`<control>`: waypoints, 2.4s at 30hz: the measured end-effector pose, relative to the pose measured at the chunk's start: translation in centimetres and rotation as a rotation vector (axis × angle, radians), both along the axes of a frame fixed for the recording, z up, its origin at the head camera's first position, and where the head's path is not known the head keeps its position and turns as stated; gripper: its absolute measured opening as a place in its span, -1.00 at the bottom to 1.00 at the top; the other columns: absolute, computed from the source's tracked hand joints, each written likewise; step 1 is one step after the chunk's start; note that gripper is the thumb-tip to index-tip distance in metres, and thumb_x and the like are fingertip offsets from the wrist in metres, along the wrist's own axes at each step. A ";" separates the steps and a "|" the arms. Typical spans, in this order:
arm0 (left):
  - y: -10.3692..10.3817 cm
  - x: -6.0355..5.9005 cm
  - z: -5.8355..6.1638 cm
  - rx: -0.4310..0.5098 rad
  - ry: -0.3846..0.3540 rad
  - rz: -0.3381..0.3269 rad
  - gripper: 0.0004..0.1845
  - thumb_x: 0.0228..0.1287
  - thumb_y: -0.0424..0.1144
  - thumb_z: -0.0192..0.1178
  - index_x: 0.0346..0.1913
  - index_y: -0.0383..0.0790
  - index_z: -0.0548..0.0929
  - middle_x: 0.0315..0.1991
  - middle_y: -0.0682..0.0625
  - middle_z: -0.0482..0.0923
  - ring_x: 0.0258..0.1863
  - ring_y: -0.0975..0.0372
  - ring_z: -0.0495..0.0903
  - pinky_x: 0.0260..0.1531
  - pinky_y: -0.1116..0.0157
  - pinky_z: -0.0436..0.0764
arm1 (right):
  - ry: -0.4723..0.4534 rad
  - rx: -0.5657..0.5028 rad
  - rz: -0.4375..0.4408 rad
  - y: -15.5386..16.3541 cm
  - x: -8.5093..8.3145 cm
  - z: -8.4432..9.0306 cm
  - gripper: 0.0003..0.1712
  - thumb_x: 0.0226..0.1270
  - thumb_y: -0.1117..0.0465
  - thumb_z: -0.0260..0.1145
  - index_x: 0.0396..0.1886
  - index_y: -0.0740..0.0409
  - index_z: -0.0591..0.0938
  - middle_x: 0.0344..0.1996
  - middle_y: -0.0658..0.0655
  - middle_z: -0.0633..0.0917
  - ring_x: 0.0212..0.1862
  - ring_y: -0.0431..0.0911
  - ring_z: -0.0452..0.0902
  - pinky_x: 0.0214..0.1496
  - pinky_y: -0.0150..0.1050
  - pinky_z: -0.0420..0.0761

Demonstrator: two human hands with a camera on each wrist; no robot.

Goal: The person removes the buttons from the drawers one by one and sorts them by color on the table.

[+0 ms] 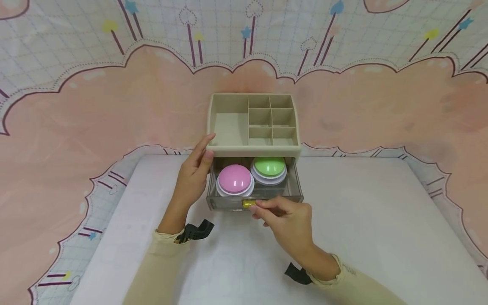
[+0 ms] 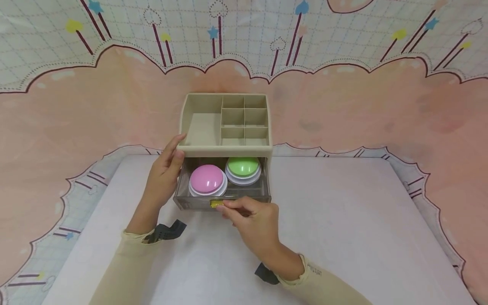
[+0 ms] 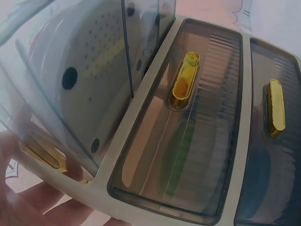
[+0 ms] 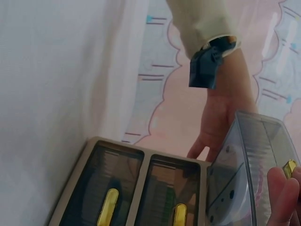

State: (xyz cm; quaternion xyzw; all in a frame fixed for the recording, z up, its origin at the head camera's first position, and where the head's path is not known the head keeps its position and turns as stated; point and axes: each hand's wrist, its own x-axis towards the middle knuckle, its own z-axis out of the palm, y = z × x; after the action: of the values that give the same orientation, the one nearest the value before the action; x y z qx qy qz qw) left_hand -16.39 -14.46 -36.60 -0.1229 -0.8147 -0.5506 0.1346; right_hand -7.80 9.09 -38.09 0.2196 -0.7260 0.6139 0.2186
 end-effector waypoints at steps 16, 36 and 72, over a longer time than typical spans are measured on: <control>0.1 0.0 0.0 0.018 0.001 0.003 -0.53 0.64 -0.01 -0.03 0.51 0.23 0.37 0.39 -0.03 0.41 0.07 0.14 0.49 0.07 0.16 0.52 | 0.053 0.056 0.009 0.2 0.8 -0.3 -0.88 0.07 0.48 0.57 -0.37 0.29 0.81 -0.47 0.20 0.81 -0.54 -0.16 0.75 -0.59 -0.42 0.60; 0.1 0.2 -0.1 0.018 0.011 -0.006 -0.54 0.64 -0.02 -0.04 0.50 0.24 0.38 0.56 0.09 0.25 0.50 0.14 0.33 0.43 -0.01 0.38 | 0.050 0.333 0.019 2.2 0.5 6.7 -0.75 0.13 0.29 0.61 -0.17 0.06 0.83 -0.60 -0.08 0.74 -0.66 -0.38 0.50 -0.64 -0.49 0.44; 0.1 0.0 0.0 0.009 0.025 0.007 -0.54 0.63 -0.01 -0.02 0.49 0.25 0.39 0.51 0.05 0.34 0.43 0.12 0.42 0.40 -0.03 0.41 | -0.298 0.988 0.128 -3.2 -6.3 7.9 -0.24 0.01 0.00 0.70 0.28 -0.18 0.65 0.11 -0.07 0.70 0.11 -0.11 0.57 0.13 -0.10 0.60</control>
State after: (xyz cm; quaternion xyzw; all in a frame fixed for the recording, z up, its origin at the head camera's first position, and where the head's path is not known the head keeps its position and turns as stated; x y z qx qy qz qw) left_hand -16.43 -14.40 -36.63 -0.1264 -0.8107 -0.5523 0.1474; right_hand -14.10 5.86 -30.23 0.2509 -0.9375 0.2348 -0.0548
